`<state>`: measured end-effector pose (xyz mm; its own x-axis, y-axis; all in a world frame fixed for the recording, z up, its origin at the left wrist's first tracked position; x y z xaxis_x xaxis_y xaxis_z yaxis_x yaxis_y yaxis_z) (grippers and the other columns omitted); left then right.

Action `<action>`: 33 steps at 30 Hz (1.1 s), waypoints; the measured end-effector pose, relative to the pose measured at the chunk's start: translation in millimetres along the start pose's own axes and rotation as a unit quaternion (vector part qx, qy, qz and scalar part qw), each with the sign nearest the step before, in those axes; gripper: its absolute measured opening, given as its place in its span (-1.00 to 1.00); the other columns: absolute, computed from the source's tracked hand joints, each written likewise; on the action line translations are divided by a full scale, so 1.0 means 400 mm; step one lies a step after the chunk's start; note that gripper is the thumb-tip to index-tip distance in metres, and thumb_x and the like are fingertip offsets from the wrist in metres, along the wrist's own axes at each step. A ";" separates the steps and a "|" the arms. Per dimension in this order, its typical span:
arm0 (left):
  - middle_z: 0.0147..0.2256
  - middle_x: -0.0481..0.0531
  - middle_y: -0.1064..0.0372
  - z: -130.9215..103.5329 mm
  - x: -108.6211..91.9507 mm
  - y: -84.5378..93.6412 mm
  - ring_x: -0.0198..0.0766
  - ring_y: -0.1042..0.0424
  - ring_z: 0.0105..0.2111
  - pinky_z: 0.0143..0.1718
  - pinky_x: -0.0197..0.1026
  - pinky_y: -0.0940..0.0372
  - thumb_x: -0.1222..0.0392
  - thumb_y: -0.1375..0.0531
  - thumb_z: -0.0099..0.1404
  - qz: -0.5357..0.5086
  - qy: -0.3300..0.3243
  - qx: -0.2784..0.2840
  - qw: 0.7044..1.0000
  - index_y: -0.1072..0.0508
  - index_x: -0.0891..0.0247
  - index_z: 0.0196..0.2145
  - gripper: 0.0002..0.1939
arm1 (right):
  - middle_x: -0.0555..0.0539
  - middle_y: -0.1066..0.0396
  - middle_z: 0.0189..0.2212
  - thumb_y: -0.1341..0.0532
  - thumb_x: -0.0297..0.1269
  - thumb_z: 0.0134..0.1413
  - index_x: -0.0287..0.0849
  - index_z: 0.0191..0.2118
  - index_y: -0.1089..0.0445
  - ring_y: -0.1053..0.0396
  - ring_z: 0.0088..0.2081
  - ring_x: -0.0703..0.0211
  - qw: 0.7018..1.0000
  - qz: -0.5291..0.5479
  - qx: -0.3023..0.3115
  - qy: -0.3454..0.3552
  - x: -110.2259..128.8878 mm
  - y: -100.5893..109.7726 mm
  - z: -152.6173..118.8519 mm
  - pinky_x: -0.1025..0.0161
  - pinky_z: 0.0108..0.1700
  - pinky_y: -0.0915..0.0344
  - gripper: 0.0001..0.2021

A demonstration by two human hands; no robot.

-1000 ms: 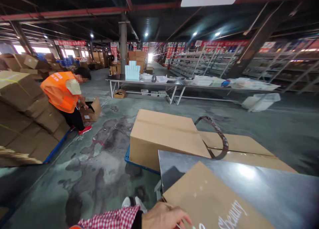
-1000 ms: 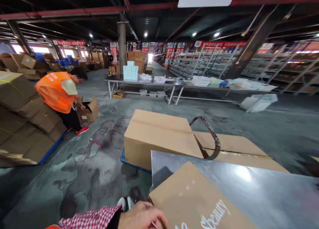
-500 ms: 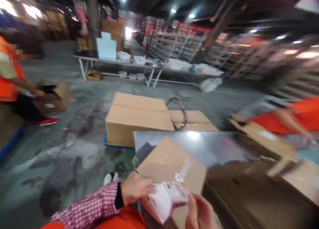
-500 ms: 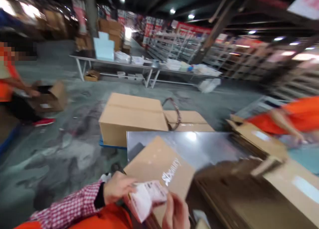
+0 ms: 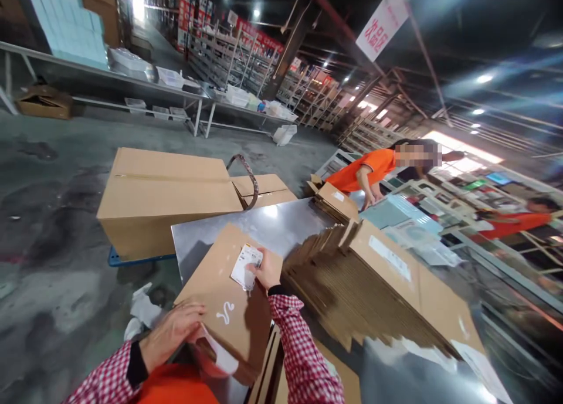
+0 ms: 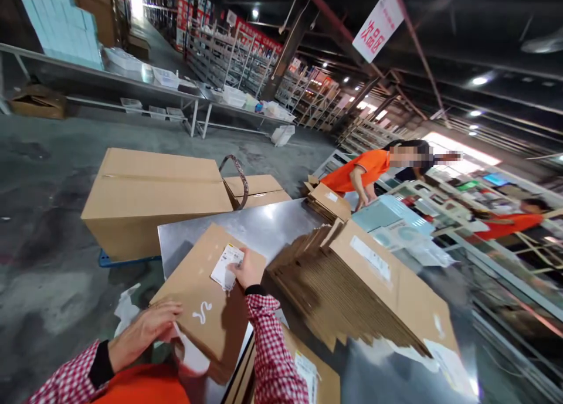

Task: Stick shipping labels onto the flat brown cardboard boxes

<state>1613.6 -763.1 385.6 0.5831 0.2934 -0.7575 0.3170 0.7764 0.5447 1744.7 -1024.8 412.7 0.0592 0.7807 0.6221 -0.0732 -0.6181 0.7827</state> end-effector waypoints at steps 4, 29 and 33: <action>-0.02 0.05 -0.47 -0.005 0.026 -0.015 -0.21 -0.39 0.04 0.16 -0.10 -0.24 0.15 -0.03 0.39 0.004 0.019 0.008 1.000 -0.50 0.17 -0.17 -0.75 | -0.40 -0.15 0.15 -0.32 -0.16 -0.18 -0.33 0.21 -0.07 -0.20 0.10 -0.23 0.994 -0.102 -0.008 -0.025 0.008 0.006 -0.016 -0.06 0.12 -0.12 -0.19; 0.07 0.06 -0.39 0.026 -0.083 -0.030 -0.09 -0.30 0.13 0.22 0.26 -0.05 0.23 0.00 0.38 0.102 0.032 0.100 0.989 -0.53 0.17 -0.24 -0.71 | -0.24 -0.50 -0.20 -0.15 0.12 -0.34 -0.18 -0.25 -0.40 -0.42 -0.09 -0.17 0.893 0.198 -0.258 -0.311 -0.337 0.133 -0.562 0.05 -0.12 -0.39 -0.46; -0.07 0.04 -0.50 0.064 -0.175 0.090 -0.18 -0.40 0.02 0.21 0.09 -0.15 0.30 0.03 0.38 0.063 -0.016 0.014 0.998 -0.48 0.19 -0.10 -0.69 | -0.30 -0.49 -0.36 -0.22 0.08 -0.45 -0.04 -0.45 -0.40 -0.45 -0.18 -0.27 0.830 0.218 -0.345 -0.379 -0.491 0.314 -0.828 -0.15 -0.18 -0.37 -0.63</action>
<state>1603.4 -770.0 467.5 0.6431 0.3686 -0.6712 0.2612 0.7184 0.6448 1394.2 -1225.4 382.3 0.4684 0.0527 0.8819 -0.7897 -0.4226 0.4447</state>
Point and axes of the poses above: each hand's wrist, its own z-axis towards the middle knuckle, its own y-axis out of the back of the hand, x = y × z, the point moved 9 cm from there along z, towards the middle knuckle
